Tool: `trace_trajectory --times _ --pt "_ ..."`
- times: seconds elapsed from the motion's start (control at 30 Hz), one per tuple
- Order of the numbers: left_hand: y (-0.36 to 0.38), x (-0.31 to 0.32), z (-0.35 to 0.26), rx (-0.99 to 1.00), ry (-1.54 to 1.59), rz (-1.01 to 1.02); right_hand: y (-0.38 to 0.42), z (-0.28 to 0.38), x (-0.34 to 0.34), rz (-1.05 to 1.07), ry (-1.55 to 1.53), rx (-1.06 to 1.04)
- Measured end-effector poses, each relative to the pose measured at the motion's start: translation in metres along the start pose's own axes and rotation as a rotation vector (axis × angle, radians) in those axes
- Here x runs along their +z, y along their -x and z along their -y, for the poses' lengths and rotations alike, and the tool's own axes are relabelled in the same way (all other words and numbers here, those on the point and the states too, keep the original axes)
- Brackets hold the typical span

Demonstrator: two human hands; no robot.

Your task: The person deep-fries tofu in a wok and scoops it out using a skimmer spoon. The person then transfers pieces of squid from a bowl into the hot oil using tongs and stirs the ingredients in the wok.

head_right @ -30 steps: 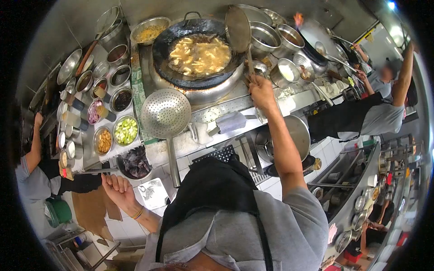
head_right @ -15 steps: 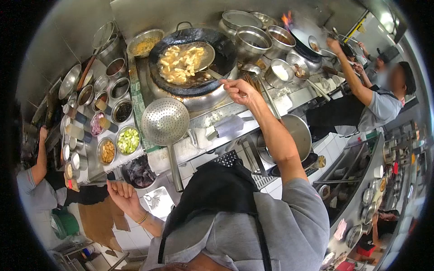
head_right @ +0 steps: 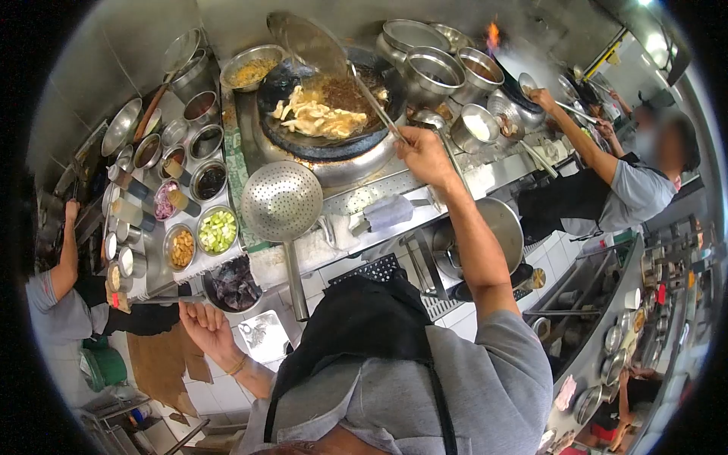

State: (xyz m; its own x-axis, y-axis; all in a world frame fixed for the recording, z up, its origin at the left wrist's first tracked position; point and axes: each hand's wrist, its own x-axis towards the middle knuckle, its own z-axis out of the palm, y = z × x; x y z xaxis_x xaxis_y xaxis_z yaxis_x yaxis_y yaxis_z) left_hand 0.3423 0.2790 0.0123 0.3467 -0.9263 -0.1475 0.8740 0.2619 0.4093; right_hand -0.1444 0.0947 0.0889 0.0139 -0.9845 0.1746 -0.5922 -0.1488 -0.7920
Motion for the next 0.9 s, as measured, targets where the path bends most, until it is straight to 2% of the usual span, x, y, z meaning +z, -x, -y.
trace_trajectory --times 0.07,0.2,0.23,0.33,0.37,0.47,0.5,0.6,0.7,0.8,0.83,0.9 --pt "-0.002 0.004 0.002 0.0 0.012 -0.009 0.001 0.009 0.0 -0.068 -0.137 0.005" --pt "-0.005 0.014 0.01 -0.019 0.034 0.013 0.005 0.012 0.008 -0.029 -0.117 0.042" --pt "-0.006 0.014 0.011 -0.026 0.037 0.027 0.007 0.018 0.002 0.076 -0.046 0.159" --pt "-0.008 0.01 0.011 -0.025 0.03 0.049 0.008 0.006 -0.008 0.205 0.022 0.283" --pt "-0.009 0.008 0.011 -0.019 0.025 0.052 0.009 0.0 -0.005 0.164 0.047 0.172" --pt "-0.005 0.009 0.009 -0.013 0.013 -0.003 0.012 -0.005 0.004 0.029 0.117 0.024" --pt "-0.003 0.007 0.008 -0.011 0.008 -0.013 0.013 -0.004 0.008 -0.005 0.049 -0.034" --pt "-0.002 0.005 0.008 0.005 0.006 -0.027 0.017 0.004 0.014 0.047 -0.082 0.138" --pt "0.003 0.004 0.006 0.032 0.015 -0.032 0.019 -0.006 0.0 0.215 -0.056 0.307" --pt "0.006 0.003 0.004 0.062 0.027 -0.024 0.023 -0.026 -0.005 0.101 0.019 0.202" --pt "0.007 0.002 0.004 0.068 0.024 -0.022 0.026 0.003 -0.01 0.078 -0.027 0.29" --pt "0.008 0.002 0.003 0.068 0.017 -0.02 0.02 -0.004 -0.01 -0.012 -0.022 0.24"
